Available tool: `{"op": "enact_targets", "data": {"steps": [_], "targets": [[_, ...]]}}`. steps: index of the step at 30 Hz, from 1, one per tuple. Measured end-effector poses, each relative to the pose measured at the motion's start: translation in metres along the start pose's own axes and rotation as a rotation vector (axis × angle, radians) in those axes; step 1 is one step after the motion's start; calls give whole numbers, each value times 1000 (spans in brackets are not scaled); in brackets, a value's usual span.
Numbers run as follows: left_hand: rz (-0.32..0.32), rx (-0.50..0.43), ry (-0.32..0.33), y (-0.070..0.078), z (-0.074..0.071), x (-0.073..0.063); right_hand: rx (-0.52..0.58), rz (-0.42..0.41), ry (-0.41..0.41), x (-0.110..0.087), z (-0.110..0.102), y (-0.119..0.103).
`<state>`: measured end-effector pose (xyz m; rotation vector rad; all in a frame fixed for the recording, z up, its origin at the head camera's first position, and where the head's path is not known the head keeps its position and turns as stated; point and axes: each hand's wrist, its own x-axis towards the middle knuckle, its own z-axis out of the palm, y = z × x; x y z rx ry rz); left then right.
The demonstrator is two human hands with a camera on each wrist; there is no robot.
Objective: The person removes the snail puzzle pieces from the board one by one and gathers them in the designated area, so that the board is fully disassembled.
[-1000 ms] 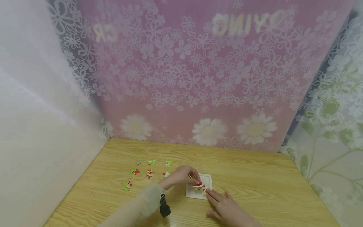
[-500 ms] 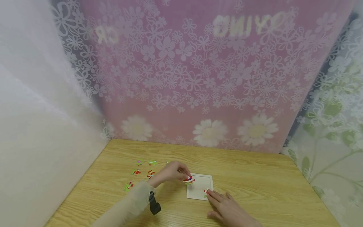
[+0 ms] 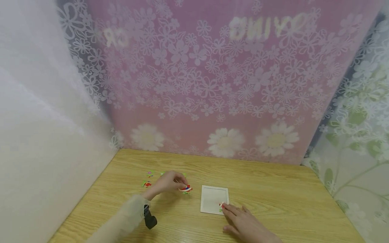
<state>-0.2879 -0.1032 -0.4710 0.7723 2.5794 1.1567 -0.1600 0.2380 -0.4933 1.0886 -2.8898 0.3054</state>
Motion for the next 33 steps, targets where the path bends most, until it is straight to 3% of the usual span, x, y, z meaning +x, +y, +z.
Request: {"op": "enact_targets", "data": {"steps": [7, 14, 22, 33], "targets": [[-11, -33, 32, -16, -20, -18, 36, 15, -18, 0, 0, 1], [-21, -31, 20, -27, -31, -33, 23, 12, -9, 0, 0, 1], [-47, -85, 3, -39, -37, -50, 23, 8, -7, -1, 0, 1], [-117, -53, -4, -49, -36, -66, 34, 6, -16, -2, -4, 0]]}}
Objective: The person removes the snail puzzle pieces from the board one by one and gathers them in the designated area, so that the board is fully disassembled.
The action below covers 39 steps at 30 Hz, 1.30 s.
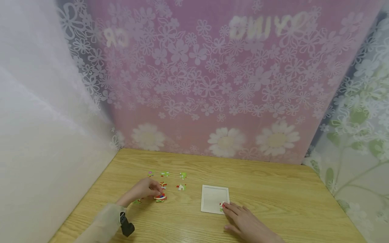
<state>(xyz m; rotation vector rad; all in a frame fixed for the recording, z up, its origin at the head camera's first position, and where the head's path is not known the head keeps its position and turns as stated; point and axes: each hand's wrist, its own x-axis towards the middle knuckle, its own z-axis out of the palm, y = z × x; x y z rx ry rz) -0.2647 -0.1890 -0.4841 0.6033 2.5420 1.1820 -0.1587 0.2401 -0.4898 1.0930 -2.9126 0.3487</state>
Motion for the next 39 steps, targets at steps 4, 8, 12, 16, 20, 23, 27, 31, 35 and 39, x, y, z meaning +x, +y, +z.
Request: {"op": "enact_targets", "data": {"steps": [4, 8, 12, 16, 20, 23, 27, 31, 35, 39], "targets": [[-17, 11, 12, 0, 3, -3, 10, 7, -2, 1, 0, 1], [-7, 33, 34, 2, 6, -4, 26, 16, -8, 1, 0, 2], [11, 74, 49, 1, 9, -3, 32, 26, -17, 0, 1, 3], [21, 91, 62, -2, 11, -3, 24, 30, -4, -2, 2, 4], [22, 73, 67, -4, 11, -2, 9, 28, 14, -4, 2, 4], [5, 86, 74, -4, 11, -2, 28, 39, 2, -5, 3, 5], [-15, 118, 120, 0, 11, 2, 48, 60, -16, -6, 3, 7], [35, 119, 189, 10, 12, 9, 44, 74, -23, -7, 4, 9], [83, 77, 218, 23, 17, 17, 47, 78, -16, -8, 4, 10], [129, 35, 220, 36, 25, 27, 27, 75, 2, -10, 3, 11]]}}
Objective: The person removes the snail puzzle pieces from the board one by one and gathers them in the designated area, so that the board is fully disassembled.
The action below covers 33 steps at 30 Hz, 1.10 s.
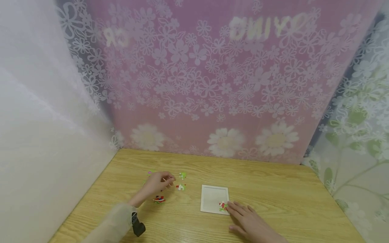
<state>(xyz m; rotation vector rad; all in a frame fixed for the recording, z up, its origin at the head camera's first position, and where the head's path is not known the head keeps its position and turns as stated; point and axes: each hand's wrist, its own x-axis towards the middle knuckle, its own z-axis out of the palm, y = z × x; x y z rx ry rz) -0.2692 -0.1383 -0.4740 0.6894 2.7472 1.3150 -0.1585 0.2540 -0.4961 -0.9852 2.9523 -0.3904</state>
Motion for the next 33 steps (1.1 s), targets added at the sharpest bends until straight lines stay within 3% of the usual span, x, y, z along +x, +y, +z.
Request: {"op": "enact_targets", "data": {"steps": [9, 18, 24, 33], "targets": [[46, -114, -119, 25, 37, 26, -16, 3, 2, -5, 1, 4], [53, -191, -205, 47, 79, 42, -21, 12, -23, -6, 1, 3], [45, -184, -210, 59, 103, 50, -13, 25, -36, -7, -1, 2], [53, -111, -277, 73, 127, 56, 28, 43, -66, -7, -1, 2]]}}
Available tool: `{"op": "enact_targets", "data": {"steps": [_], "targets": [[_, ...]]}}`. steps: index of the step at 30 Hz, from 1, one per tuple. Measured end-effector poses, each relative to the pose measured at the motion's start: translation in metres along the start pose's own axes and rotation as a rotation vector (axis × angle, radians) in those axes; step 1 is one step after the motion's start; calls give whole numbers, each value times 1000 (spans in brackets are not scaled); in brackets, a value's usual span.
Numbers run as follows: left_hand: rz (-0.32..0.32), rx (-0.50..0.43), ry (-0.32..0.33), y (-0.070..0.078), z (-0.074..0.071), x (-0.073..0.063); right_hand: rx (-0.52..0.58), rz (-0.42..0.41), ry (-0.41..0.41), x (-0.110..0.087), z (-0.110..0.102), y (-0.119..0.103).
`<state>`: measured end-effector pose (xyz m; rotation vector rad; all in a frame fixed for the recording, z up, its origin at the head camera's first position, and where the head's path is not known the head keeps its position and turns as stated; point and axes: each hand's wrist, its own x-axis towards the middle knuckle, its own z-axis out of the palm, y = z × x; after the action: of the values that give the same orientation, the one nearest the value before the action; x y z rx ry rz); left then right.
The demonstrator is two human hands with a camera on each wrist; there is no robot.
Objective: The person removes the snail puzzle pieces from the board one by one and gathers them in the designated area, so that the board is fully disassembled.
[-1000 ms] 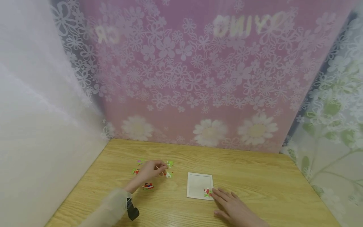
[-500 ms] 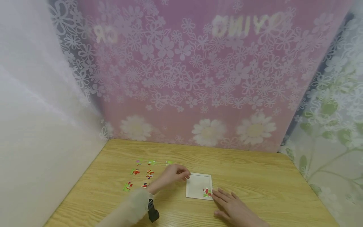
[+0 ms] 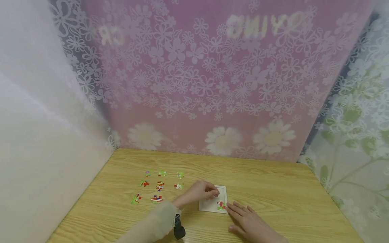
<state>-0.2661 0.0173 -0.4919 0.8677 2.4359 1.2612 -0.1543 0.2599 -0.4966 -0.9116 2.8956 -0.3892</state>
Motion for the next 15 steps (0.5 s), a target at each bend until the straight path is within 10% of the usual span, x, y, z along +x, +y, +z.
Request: {"op": "enact_targets", "data": {"steps": [15], "targets": [[63, 121, -97, 3, 14, 12, -1, -5, -12, 1, 0, -2]]}}
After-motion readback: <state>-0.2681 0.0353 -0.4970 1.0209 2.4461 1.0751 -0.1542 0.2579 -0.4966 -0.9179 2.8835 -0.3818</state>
